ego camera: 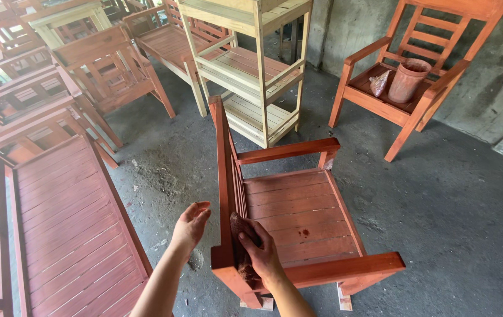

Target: The person dips a cloth into a container of reddish-brown wood stain resting on a chair seat and wipes the stain onto the chair's frame, armrests and edges. They work the stain around the armrests, legs and backrest of the chair, re-wetting the cloth as needed while moving around the piece.

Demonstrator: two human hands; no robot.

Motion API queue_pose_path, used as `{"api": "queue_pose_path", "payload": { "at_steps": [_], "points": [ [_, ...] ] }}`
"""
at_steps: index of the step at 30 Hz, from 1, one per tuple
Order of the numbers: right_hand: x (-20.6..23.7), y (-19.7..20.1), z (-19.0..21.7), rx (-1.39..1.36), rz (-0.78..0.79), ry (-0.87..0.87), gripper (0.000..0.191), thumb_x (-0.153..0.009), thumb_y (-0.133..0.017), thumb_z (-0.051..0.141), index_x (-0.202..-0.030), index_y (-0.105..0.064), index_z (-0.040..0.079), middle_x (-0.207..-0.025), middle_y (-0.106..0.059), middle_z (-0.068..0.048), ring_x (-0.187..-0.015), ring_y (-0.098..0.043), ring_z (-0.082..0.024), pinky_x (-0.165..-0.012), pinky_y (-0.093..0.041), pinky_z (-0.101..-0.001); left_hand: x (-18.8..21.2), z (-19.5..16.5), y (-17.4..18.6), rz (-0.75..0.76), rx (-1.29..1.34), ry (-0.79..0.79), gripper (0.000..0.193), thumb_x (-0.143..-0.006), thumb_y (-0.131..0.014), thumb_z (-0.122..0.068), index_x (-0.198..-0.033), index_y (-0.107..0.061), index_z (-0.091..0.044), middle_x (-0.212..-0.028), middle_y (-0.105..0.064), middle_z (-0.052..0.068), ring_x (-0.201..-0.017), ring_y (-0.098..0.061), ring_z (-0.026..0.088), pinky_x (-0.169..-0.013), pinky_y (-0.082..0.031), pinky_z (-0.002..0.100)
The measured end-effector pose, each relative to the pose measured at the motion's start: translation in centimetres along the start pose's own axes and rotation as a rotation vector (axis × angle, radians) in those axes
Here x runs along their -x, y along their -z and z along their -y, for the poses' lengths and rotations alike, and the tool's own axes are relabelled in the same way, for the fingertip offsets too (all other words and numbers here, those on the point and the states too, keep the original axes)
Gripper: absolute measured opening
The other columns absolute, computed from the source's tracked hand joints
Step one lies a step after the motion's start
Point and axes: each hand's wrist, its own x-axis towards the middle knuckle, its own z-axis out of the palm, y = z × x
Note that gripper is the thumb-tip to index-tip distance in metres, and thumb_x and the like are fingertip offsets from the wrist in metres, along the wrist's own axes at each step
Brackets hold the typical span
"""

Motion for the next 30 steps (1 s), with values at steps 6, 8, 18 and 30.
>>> {"api": "queue_pose_path", "payload": {
  "at_steps": [6,8,18,30],
  "points": [
    [-5.8,0.4,0.9,0.037,0.049,-0.095,0.042,-0.092,-0.069,0.018,-0.134,-0.065,0.011,-0.126,-0.074,-0.007,-0.116,-0.069,-0.017,-0.102,-0.055,-0.0311,-3.7,-5.1,0.1,-0.061,-0.18,0.133,0.038,-0.1,-0.057,-0.032,-0.137,-0.064,-0.024,-0.142,-0.062,-0.001,-0.13,-0.057,0.02,-0.107,-0.044,0.037],
    [-8.1,0.7,0.5,0.051,0.071,-0.069,0.043,-0.092,-0.069,0.017,-0.134,-0.065,0.01,-0.127,-0.074,-0.008,-0.116,-0.069,-0.018,-0.102,-0.054,-0.0315,-5.1,-6.5,-0.1,-0.084,-0.102,0.036,0.038,-0.097,-0.061,-0.03,-0.133,-0.066,-0.021,-0.136,-0.067,0.002,-0.127,-0.062,0.02,-0.106,-0.046,0.034],
    [-23.2,0.0,-0.3,0.109,0.092,0.079,0.044,-0.091,-0.075,0.022,-0.132,-0.065,0.009,-0.12,-0.074,-0.006,-0.112,-0.068,-0.017,-0.097,-0.053,-0.0295,-10.9,-7.4,-0.7,-0.188,-0.088,0.006,0.035,-0.094,-0.064,-0.025,-0.128,-0.069,-0.017,-0.129,-0.073,0.008,-0.123,-0.065,0.02,-0.102,-0.049,0.034],
    [-40.6,-2.1,2.2,0.196,0.046,0.272,0.04,-0.093,-0.076,0.027,-0.128,-0.069,0.01,-0.118,-0.076,-0.007,-0.108,-0.07,-0.017,-0.096,-0.054,-0.0305,-17.1,-7.2,0.1,-0.215,-0.129,0.153,0.037,-0.093,-0.065,-0.03,-0.129,-0.068,-0.019,-0.128,-0.074,0.003,-0.118,-0.07,0.02,-0.1,-0.053,0.035]
  ]
}}
